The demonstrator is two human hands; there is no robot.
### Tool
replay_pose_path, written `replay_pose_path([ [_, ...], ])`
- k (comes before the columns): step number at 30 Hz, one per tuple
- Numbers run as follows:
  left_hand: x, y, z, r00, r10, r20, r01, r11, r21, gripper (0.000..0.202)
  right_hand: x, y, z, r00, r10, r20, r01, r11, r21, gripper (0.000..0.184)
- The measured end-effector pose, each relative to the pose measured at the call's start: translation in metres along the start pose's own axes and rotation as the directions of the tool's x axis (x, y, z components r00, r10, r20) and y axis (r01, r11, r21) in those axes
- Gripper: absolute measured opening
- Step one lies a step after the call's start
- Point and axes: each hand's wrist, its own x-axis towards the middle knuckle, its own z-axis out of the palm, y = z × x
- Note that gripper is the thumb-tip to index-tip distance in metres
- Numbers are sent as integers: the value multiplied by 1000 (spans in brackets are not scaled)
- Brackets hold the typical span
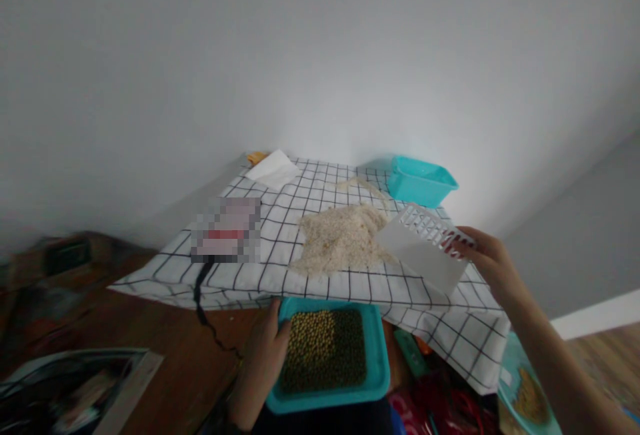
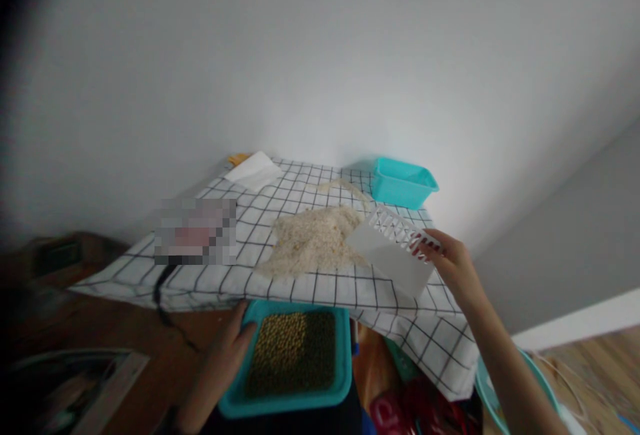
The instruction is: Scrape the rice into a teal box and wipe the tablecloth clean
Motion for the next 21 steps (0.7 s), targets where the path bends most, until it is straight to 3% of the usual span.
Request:
replay_pose_path([
  [9, -6, 21, 5, 997, 75, 27, -76, 997, 18, 53, -5, -6, 2, 999, -39, -7, 39, 999, 23, 20],
  [15, -8, 19, 6, 997, 64, 40, -65, 998, 7, 50, -8, -8, 3, 998, -35, 49, 35, 999, -2, 23],
  [21, -9, 15, 7, 998, 62, 32, -61, 998, -16, 48, -11, -10, 0, 995, -100, 23, 102, 989, -104, 18],
])
